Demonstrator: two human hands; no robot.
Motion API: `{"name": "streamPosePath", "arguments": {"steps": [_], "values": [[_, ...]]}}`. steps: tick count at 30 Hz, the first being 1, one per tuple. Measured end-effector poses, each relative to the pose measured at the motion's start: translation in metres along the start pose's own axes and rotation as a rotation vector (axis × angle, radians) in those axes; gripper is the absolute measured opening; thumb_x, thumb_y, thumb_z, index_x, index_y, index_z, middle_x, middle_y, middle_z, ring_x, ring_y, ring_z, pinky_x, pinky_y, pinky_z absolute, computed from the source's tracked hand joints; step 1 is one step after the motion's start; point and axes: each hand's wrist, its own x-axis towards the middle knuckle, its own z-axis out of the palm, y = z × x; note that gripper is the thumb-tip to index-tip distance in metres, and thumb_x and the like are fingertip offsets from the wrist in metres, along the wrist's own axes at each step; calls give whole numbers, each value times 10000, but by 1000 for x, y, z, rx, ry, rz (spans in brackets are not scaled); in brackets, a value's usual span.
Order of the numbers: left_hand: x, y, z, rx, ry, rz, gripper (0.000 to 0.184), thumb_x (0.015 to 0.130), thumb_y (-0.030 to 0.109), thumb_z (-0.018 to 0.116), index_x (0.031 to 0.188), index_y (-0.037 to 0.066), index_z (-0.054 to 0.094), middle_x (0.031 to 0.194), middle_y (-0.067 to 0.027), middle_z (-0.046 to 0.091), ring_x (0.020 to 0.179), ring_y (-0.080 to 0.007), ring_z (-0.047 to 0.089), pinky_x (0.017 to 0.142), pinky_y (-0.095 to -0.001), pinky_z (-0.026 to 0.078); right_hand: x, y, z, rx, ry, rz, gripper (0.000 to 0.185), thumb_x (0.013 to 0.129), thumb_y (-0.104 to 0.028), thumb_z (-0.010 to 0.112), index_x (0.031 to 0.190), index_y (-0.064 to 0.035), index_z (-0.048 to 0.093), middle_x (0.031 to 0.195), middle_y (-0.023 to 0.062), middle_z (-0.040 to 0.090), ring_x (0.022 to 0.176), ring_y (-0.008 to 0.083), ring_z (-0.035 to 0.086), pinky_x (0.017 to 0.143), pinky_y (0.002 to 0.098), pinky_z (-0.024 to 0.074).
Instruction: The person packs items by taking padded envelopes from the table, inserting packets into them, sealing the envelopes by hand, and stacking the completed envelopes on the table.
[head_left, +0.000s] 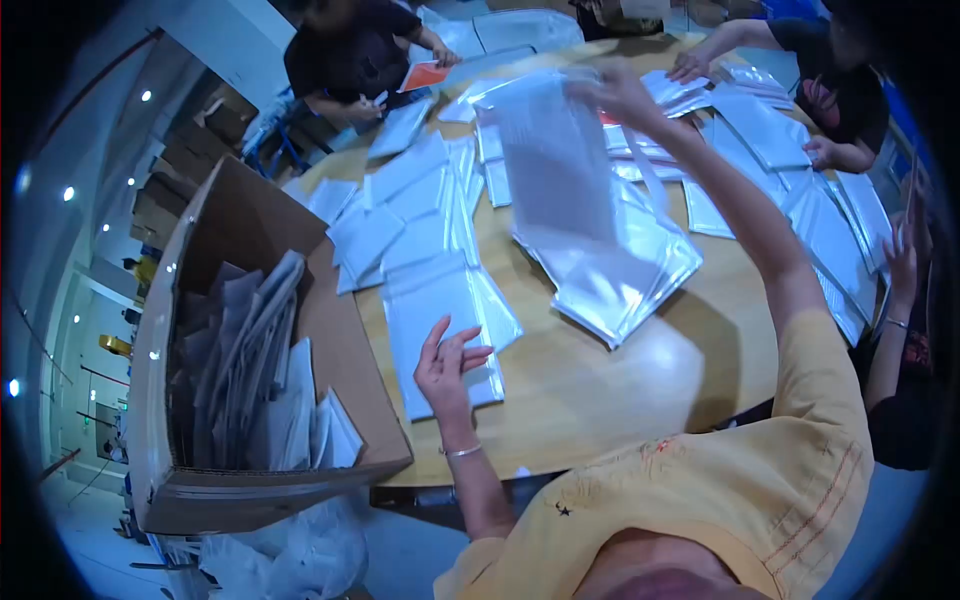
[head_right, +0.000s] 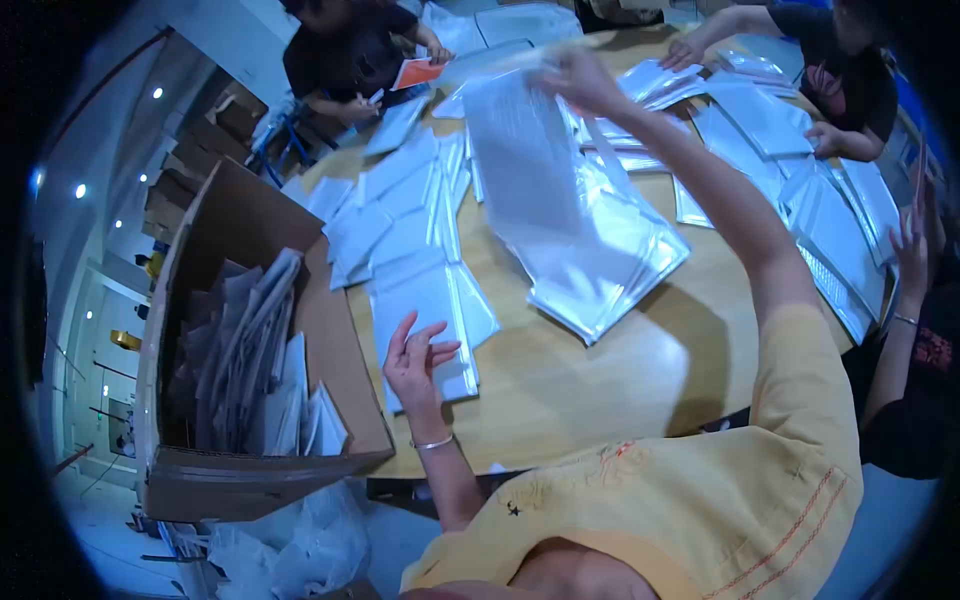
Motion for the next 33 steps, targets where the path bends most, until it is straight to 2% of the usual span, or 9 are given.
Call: {"name": "streamPosePath", "arguments": {"steps": [2,3,5,6,10,15,23,28,33], "values": [[5,2,-11,38,2,21,283,892,39,521,1165,-33,544,960,-189,657,692,-216,669,598,-236,532,90,14,-19,-245,334,-52,318,825,-355,628,848,-48,708,634,-8,603,528,101,453,530,272,393],[7,2,-17,82,13,13,269,888,39,520,1145,-32,554,967,-184,654,711,-219,666,614,-245,530,123,5,-21,-4,401,92,148,837,-75,640,711,-3,669,598,11,579,557,67,494,536,202,385],[14,1,-28,167,43,-3,242,880,39,518,1106,-30,573,983,-173,647,750,-225,658,648,-263,527,132,-25,-28,-49,354,137,105,856,-32,598,766,-10,648,702,24,618,590,79,522,554,219,420],[22,1,-32,164,45,6,242,880,39,518,1106,-30,573,983,-173,647,750,-225,658,648,-263,527,121,-12,-17,-156,378,-185,359,844,-373,590,860,-33,703,697,8,664,526,112,471,526,289,398],[56,-18,-61,1003,-8,234,281,809,77,578,1079,0,591,1028,-131,619,855,-258,616,749,-326,500,-8,-32,25,-46,-94,-539,122,873,-137,604,868,-86,715,617,-12,643,452,99,463,459,266,401],[113,-59,-107,1436,-154,350,388,717,138,639,1087,30,590,1083,-96,579,934,-274,564,823,-380,457,-198,-68,-51,-118,-725,93,168,833,-113,606,699,-16,624,551,33,554,454,160,420,495,276,384],[179,-49,-115,1299,-457,5,740,532,224,708,1217,14,523,1172,-126,537,997,-280,542,894,-333,448,-424,-80,-162,-224,-1076,1067,200,751,-171,641,742,28,657,605,90,591,499,200,491,523,309,438],[176,-33,-87,1462,-428,-71,487,599,177,695,1035,-7,585,1002,-139,593,826,-289,572,734,-365,479,-437,-102,-166,-967,-769,887,250,724,-134,630,917,24,631,838,203,634,753,366,582,677,408,464],[126,19,-43,1682,-88,220,116,712,51,614,803,-19,599,916,-144,592,770,-275,558,693,-364,455,-334,-76,-70,-192,-178,258,452,771,-123,679,1190,-15,550,1225,138,547,1018,291,565,854,345,456]]}}
